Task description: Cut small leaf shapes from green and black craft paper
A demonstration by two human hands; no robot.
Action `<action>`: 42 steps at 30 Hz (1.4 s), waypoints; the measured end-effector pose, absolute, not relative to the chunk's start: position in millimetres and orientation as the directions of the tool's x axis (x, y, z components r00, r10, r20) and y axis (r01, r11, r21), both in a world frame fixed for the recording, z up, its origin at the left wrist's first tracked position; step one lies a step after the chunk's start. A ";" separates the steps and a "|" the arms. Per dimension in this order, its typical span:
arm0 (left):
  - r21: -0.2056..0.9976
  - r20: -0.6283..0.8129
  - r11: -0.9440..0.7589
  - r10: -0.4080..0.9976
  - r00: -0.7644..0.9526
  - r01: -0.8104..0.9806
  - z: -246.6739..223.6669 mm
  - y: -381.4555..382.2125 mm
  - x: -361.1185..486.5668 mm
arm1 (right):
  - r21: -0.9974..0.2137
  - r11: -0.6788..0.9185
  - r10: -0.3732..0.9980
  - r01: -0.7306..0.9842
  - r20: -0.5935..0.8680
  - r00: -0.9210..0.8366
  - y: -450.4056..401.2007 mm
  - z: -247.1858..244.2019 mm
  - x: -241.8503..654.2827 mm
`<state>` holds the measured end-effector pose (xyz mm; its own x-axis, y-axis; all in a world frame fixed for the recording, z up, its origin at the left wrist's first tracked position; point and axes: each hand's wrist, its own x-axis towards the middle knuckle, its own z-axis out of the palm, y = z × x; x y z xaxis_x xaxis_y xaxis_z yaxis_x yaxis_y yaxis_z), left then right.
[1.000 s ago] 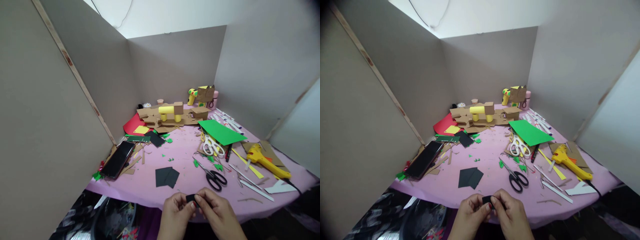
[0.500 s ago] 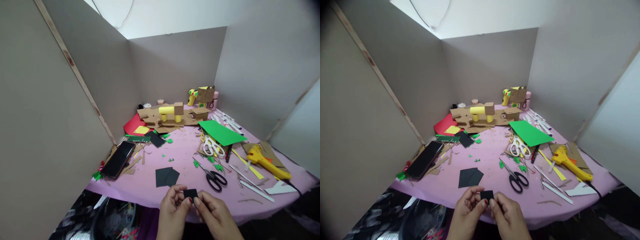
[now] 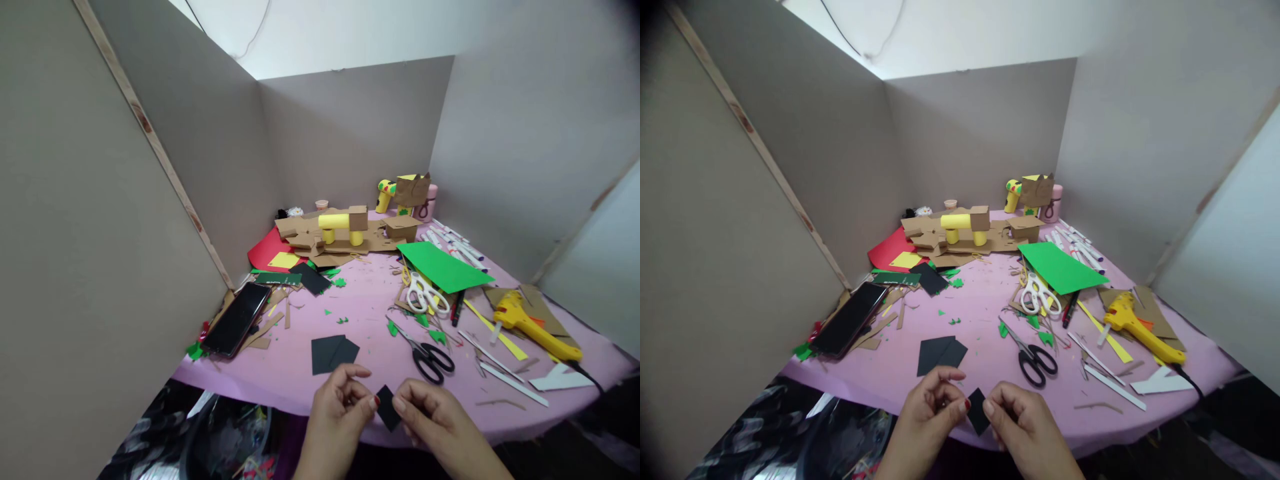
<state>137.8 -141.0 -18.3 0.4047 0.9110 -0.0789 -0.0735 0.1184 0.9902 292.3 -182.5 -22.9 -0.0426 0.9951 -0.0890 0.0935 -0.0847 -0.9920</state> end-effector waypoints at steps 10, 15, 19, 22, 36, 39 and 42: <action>0.946 0.305 -0.318 0.938 0.164 0.059 -27.2 -148.6 137.1 | -0.950 -0.189 0.966 -0.248 -0.225 0.126 -184.5 -31.8 287.8; 0.679 0.610 -0.692 0.718 0.336 0.246 -30.1 -158.3 135.9 | -0.942 -0.174 0.980 -0.286 -0.193 0.039 -185.8 -33.2 284.0; 0.667 0.584 -0.721 0.662 0.469 0.186 -25.4 -155.1 127.2 | -0.929 -0.190 0.977 -0.317 -0.209 0.027 -188.1 -28.8 283.8; 0.737 0.550 -0.660 0.711 0.438 0.147 -25.2 -157.0 125.9 | -0.907 -0.205 0.975 -0.368 -0.223 0.005 -188.5 -26.3 283.2; 0.901 -0.120 0.181 0.977 0.174 -0.395 -19.9 -171.2 156.5 | -0.909 -0.103 0.988 -0.403 -0.141 0.064 -196.0 -25.7 277.9; 0.890 -0.128 0.201 0.971 0.200 -0.408 -17.0 -171.8 156.8 | -0.931 -0.085 0.993 -0.355 -0.107 0.041 -196.7 -22.7 280.1; 0.902 -0.124 0.210 0.963 0.238 -0.378 -16.0 -174.0 156.5 | -0.964 -0.079 0.997 -0.253 -0.081 -0.002 -197.0 -15.6 284.2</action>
